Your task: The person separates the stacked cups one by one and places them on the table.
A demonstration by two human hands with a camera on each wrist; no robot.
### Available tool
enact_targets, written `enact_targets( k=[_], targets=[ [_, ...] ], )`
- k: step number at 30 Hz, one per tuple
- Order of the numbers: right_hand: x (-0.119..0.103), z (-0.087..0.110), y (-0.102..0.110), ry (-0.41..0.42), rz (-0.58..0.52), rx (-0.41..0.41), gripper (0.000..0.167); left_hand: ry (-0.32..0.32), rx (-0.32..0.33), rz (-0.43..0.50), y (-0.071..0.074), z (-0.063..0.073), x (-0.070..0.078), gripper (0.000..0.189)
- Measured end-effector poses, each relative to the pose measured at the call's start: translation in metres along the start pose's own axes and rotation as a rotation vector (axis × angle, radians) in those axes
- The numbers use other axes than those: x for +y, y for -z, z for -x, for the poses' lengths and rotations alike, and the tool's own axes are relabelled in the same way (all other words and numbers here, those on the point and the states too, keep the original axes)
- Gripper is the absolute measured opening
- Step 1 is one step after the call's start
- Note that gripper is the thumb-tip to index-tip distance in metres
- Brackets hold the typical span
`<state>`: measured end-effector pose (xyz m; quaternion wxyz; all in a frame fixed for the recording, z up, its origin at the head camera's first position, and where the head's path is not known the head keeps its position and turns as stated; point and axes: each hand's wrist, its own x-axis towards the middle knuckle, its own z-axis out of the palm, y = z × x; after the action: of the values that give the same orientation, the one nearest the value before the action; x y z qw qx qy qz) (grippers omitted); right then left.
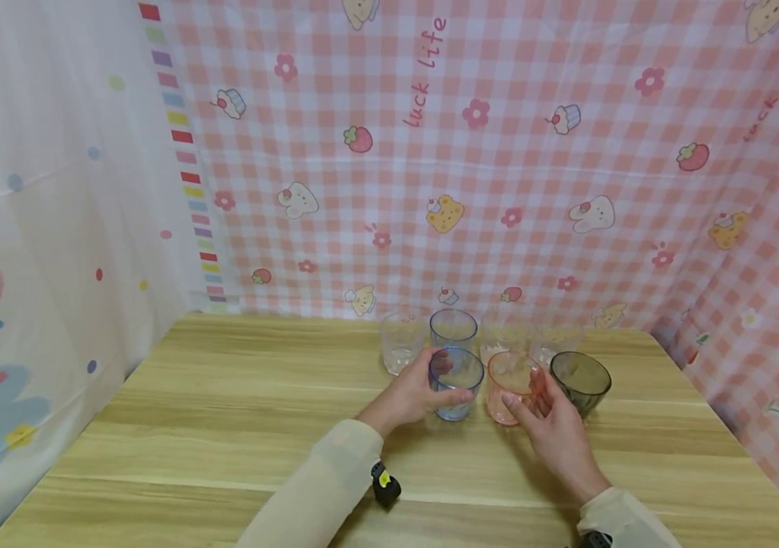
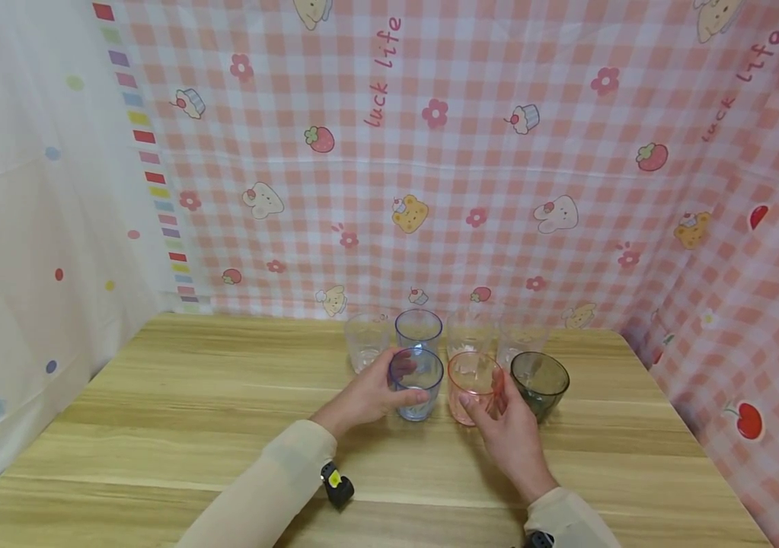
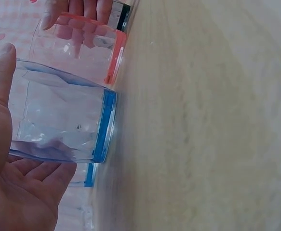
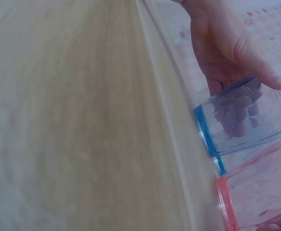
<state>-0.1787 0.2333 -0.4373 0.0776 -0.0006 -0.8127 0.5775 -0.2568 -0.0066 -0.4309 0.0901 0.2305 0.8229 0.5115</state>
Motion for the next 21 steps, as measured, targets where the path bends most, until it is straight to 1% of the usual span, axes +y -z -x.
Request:
enact_targets(
  k=[7, 10, 13, 15, 18, 21],
  targets=[
    [-0.001, -0.002, -0.001, 0.023, 0.023, 0.003, 0.084, 0.011, 0.012, -0.019, 0.002, 0.000, 0.000, 0.095],
    [-0.001, -0.001, 0.000, -0.009, 0.072, 0.007, 0.084, 0.023, 0.025, -0.055, 0.001, 0.001, 0.000, 0.097],
    [-0.001, 0.005, 0.002, -0.048, 0.121, -0.008, 0.087, 0.036, 0.029, -0.081, -0.001, 0.005, -0.001, 0.101],
    [0.000, 0.010, 0.004, -0.048, 0.140, -0.026, 0.087, 0.045, 0.025, -0.086, 0.000, 0.008, -0.002, 0.102],
    [-0.001, 0.017, 0.009, -0.034, 0.156, -0.054, 0.085, 0.047, -0.003, -0.062, 0.007, 0.013, -0.001, 0.097],
    [-0.004, 0.025, 0.017, -0.015, 0.204, -0.044, 0.078, 0.056, -0.034, -0.066, 0.018, 0.019, 0.003, 0.091]
  ],
)
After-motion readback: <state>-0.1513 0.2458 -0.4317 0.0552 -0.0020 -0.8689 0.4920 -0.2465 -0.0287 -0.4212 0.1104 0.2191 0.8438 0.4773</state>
